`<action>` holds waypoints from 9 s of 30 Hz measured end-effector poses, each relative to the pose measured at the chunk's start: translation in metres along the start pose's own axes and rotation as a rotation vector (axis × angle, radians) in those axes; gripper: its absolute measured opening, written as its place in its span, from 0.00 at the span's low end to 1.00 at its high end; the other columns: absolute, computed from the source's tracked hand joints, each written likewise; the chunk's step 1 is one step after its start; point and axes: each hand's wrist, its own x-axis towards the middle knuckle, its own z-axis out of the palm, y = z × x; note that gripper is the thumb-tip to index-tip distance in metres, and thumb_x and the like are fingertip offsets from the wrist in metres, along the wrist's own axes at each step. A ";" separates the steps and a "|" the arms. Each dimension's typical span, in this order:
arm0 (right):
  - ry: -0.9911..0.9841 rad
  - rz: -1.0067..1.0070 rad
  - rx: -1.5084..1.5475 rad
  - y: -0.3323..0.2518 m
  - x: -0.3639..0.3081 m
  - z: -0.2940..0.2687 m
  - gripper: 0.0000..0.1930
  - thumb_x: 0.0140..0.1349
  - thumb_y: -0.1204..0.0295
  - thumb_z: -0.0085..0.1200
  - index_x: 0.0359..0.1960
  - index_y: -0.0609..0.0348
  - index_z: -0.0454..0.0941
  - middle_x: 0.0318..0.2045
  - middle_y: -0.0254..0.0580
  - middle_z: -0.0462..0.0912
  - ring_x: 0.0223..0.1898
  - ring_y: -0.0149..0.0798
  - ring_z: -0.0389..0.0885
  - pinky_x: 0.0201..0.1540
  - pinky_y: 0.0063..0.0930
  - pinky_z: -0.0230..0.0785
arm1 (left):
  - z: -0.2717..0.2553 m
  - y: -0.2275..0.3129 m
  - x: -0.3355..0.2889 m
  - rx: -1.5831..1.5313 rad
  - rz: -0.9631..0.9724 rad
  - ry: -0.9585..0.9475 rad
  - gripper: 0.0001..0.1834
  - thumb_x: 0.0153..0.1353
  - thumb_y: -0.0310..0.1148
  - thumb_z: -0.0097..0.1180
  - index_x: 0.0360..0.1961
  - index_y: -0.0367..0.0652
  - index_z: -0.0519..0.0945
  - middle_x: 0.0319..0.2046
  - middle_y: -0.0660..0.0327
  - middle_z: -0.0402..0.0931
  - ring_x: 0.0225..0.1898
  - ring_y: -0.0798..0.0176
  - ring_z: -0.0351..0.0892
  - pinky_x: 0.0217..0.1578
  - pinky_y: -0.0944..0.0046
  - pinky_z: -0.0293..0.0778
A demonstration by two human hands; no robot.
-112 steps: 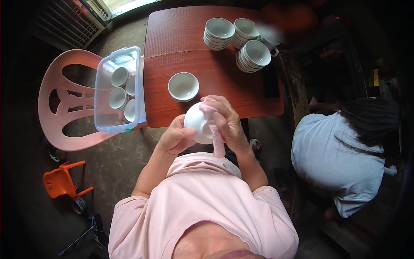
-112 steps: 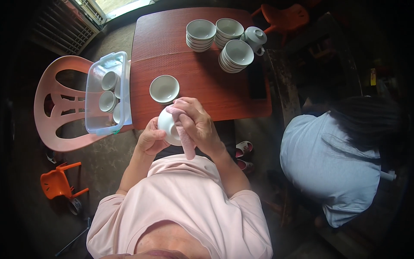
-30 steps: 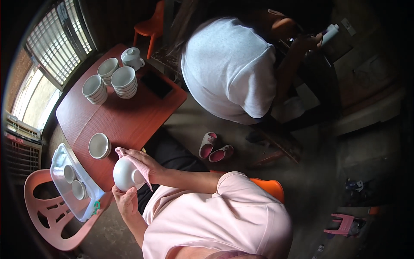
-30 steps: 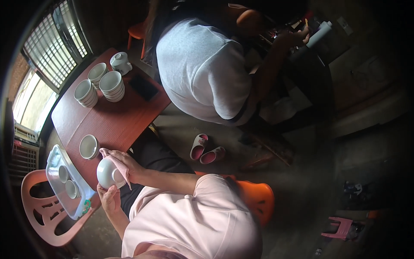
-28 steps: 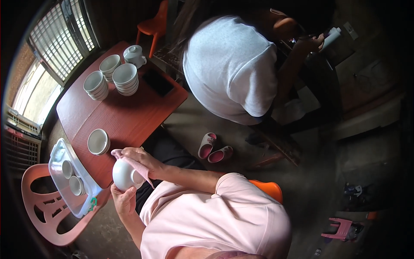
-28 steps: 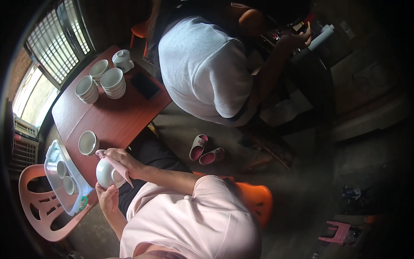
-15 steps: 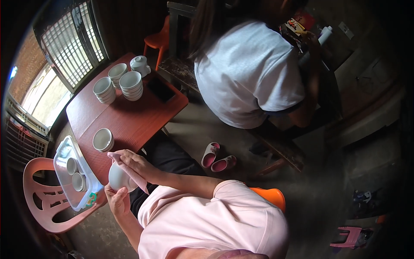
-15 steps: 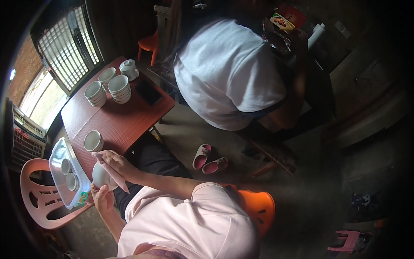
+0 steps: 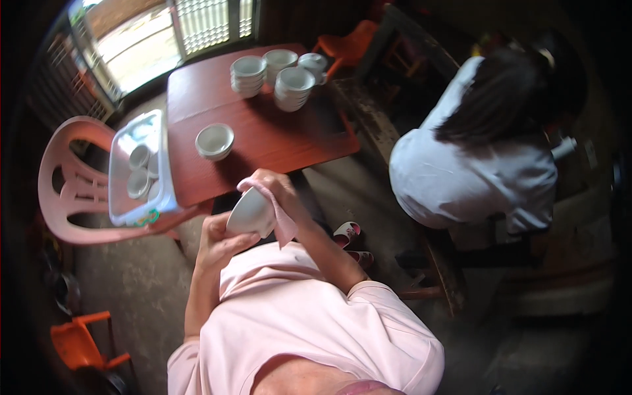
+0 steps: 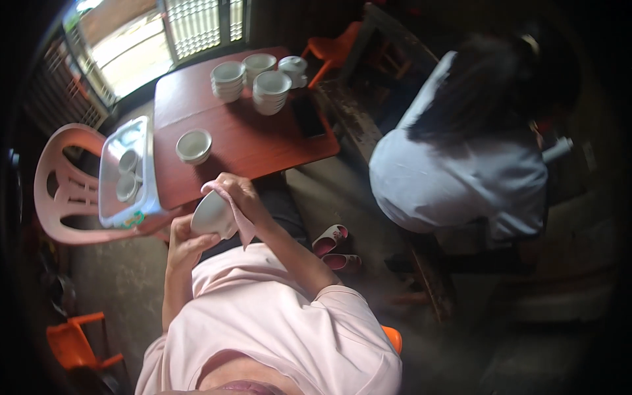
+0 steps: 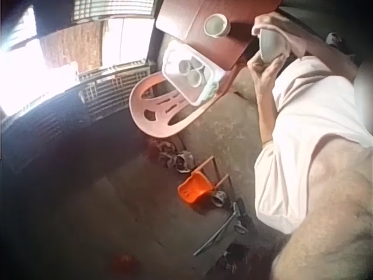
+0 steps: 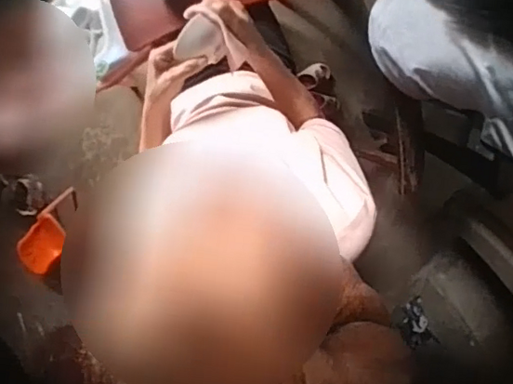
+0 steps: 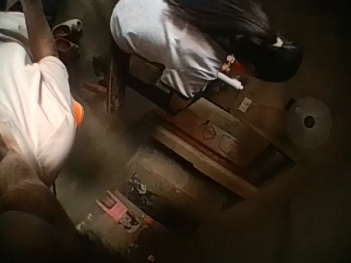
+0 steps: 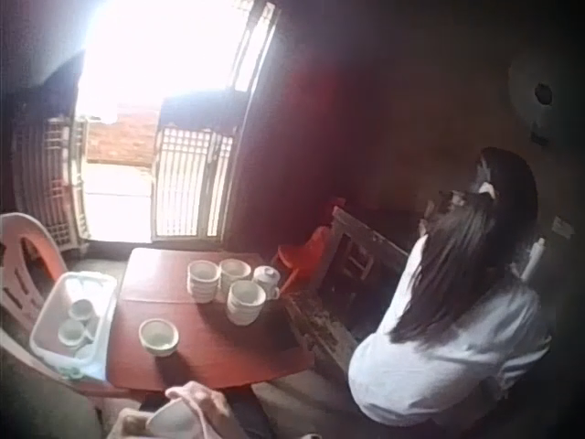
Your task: The person cleans small ceramic bowls by wiping their inner and outer surfaces with a cloth by hand and placing a bowl into a plastic container.
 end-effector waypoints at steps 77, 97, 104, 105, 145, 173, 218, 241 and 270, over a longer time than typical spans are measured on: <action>-0.004 -0.762 -0.841 0.038 -0.033 0.006 0.20 0.68 0.63 0.38 0.60 0.54 0.60 0.62 0.61 0.54 0.62 0.61 0.58 0.59 0.51 0.57 | -0.041 -0.046 0.014 -0.846 -0.096 -0.166 0.29 0.48 0.28 0.66 0.51 0.31 0.71 0.45 0.51 0.75 0.46 0.55 0.78 0.49 0.53 0.76; -0.168 0.153 -0.236 0.002 -0.001 0.002 0.12 0.63 0.72 0.43 0.36 0.65 0.80 0.32 0.38 0.81 0.36 0.29 0.77 0.42 0.21 0.69 | -0.026 -0.022 0.005 -0.212 -0.204 -0.168 0.15 0.49 0.25 0.67 0.38 0.31 0.79 0.32 0.59 0.80 0.34 0.70 0.79 0.39 0.69 0.75; -0.028 -0.476 -0.637 0.022 -0.008 0.012 0.19 0.65 0.66 0.42 0.55 0.58 0.71 0.64 0.58 0.59 0.68 0.55 0.51 0.65 0.47 0.47 | -0.035 -0.039 0.013 -0.957 -0.067 -0.072 0.27 0.55 0.33 0.62 0.53 0.32 0.68 0.48 0.52 0.74 0.49 0.56 0.76 0.52 0.54 0.73; 0.024 -0.588 -0.877 0.046 -0.013 0.005 0.22 0.68 0.59 0.40 0.60 0.54 0.63 0.66 0.60 0.51 0.68 0.60 0.49 0.65 0.54 0.45 | -0.042 -0.052 0.012 -1.161 -0.022 -0.129 0.27 0.61 0.38 0.56 0.57 0.35 0.65 0.52 0.48 0.71 0.56 0.50 0.70 0.56 0.49 0.69; -0.087 0.154 -0.044 0.003 -0.003 0.008 0.19 0.60 0.66 0.39 0.41 0.71 0.77 0.45 0.48 0.77 0.41 0.31 0.75 0.47 0.23 0.67 | -0.019 -0.007 -0.004 0.151 -0.073 -0.212 0.12 0.49 0.27 0.66 0.34 0.33 0.79 0.28 0.65 0.77 0.31 0.74 0.73 0.34 0.71 0.73; -0.240 -0.137 -0.427 0.001 0.005 0.015 0.15 0.59 0.74 0.43 0.43 0.62 0.80 0.50 0.49 0.75 0.53 0.40 0.73 0.55 0.32 0.64 | -0.034 -0.028 0.004 -0.543 -0.122 -0.134 0.23 0.54 0.30 0.63 0.49 0.33 0.72 0.44 0.56 0.76 0.46 0.60 0.78 0.50 0.61 0.74; 0.144 -0.320 -0.602 0.048 -0.009 0.033 0.27 0.71 0.56 0.31 0.64 0.62 0.54 0.65 0.54 0.52 0.66 0.49 0.53 0.65 0.40 0.49 | -0.035 -0.035 0.013 -0.701 0.061 0.132 0.23 0.59 0.32 0.58 0.54 0.34 0.68 0.46 0.53 0.76 0.45 0.61 0.79 0.46 0.61 0.78; 0.244 -0.578 -1.317 0.035 -0.020 0.020 0.13 0.65 0.68 0.49 0.49 0.52 0.79 0.54 0.42 0.69 0.54 0.46 0.62 0.57 0.39 0.56 | -0.023 -0.032 0.015 -0.671 0.065 0.192 0.20 0.62 0.29 0.54 0.53 0.33 0.68 0.47 0.54 0.75 0.47 0.61 0.78 0.49 0.61 0.76; -0.114 -0.768 -1.164 0.018 0.002 0.030 0.10 0.52 0.71 0.55 0.36 0.54 0.83 0.38 0.39 0.80 0.46 0.46 0.75 0.56 0.44 0.61 | -0.038 -0.022 0.004 0.613 0.086 -0.094 0.19 0.49 0.30 0.60 0.43 0.37 0.74 0.34 0.60 0.77 0.36 0.69 0.74 0.40 0.68 0.71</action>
